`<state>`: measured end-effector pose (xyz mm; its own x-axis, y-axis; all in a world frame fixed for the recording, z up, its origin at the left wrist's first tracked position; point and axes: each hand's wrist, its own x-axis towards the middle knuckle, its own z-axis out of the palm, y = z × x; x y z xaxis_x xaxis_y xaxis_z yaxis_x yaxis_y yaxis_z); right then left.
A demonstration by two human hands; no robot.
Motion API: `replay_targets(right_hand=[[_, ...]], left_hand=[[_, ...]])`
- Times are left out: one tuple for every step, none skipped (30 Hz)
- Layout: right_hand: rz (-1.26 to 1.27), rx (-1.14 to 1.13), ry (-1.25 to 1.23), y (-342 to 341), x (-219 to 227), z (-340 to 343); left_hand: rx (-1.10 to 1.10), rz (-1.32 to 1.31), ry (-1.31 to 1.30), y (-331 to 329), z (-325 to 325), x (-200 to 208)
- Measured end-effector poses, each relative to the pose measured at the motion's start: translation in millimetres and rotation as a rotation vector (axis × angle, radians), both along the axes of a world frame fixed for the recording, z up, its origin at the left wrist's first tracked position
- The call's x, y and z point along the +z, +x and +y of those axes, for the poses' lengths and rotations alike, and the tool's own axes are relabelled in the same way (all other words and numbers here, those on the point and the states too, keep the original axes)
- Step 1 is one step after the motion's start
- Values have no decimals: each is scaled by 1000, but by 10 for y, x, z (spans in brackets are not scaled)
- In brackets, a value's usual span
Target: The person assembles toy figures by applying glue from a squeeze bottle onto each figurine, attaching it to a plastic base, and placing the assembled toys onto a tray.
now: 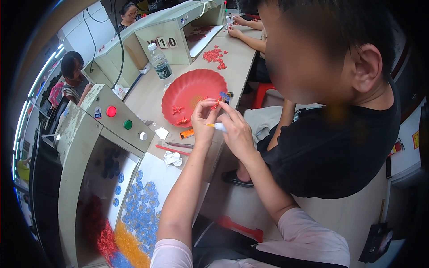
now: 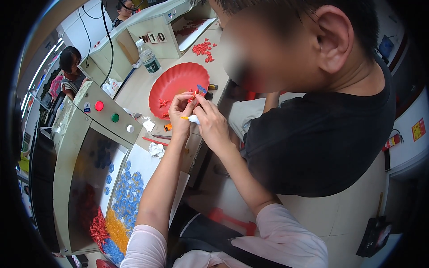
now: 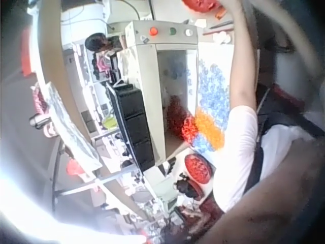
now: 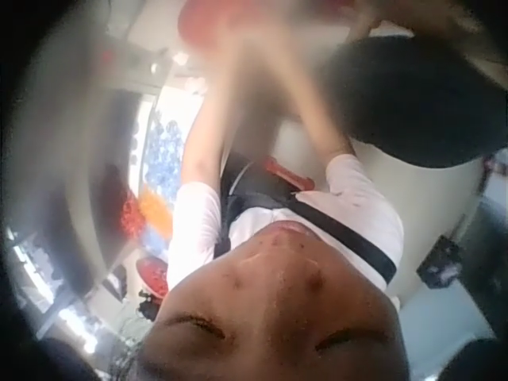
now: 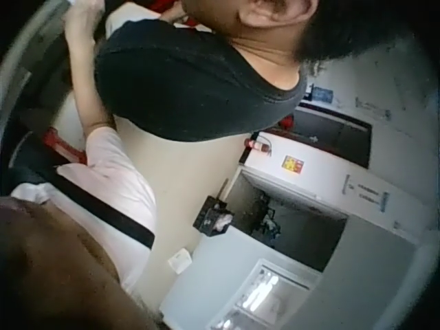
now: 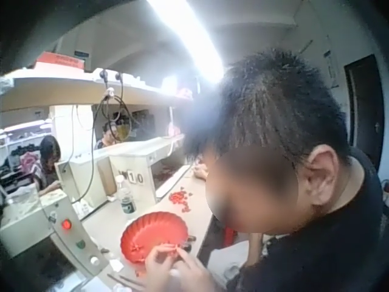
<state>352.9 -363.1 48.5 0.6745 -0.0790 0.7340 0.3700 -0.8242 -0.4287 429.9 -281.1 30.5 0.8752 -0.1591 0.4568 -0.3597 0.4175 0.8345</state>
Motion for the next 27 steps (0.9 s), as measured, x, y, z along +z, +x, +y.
replay_targets(right_hand=[[1,4,5,-1,11,5],[3,9,9,-5,14,8],[5,8,10,-16,5,10],[-5,20,1,-13,-3,15],[-16,32,-8,-12,-13,20],[-16,33,-8,-14,-23,31],[-22,36,-2,-20,-32,45],[-27,41,3,-22,-36,53],[-27,41,4,-25,-33,53],[-29,31,10,-32,-26,46],[-31,21,16,-36,-23,40],[-31,20,16,-35,-22,36],[-33,15,14,-32,-17,30],[-35,10,12,-29,-13,24],[-35,10,12,-26,-10,16],[-31,7,10,-21,-14,11],[-27,5,8,-15,-18,7],[-28,5,8,-9,-24,5],[-27,8,10,-4,-36,12],[-26,10,13,-1,-41,19],[-26,12,13,0,-36,20],[-22,12,5,0,-34,13],[-19,13,-4,1,-33,12],[-18,15,-4,2,-35,17],[-12,12,15,1,-35,21],[-6,10,35,-1,-34,26],[-6,13,34,-8,-29,29]], left_hand=[[-1,-3,-1,-2,3,5],[-2,-1,-1,-13,8,4],[6,-5,-2,-27,12,1],[14,-13,-3,-25,18,7],[15,-14,-2,-16,25,6],[17,-8,-6,-5,32,3],[20,-2,-11,-1,35,5],[20,-1,-11,0,34,5],[19,0,-12,1,33,4],[17,1,-15,-1,28,5],[17,1,-14,-1,31,6],[9,1,-7,-1,37,7],[0,0,0,-3,39,13],[0,0,0,-8,35,18],[0,7,0,-14,28,23],[1,14,0,-17,26,22],[1,14,1,-16,24,22],[-3,7,4,-12,22,24],[-5,2,9,-11,30,20],[-3,3,9,-7,34,15],[-1,2,4,0,35,11],[2,2,-2,-2,33,14],[3,4,-2,-6,34,16],[-11,2,-8,-11,36,20],[-24,-1,-14,-17,40,29],[-21,0,-15,-17,44,28],[-18,7,-21,-16,50,27]])
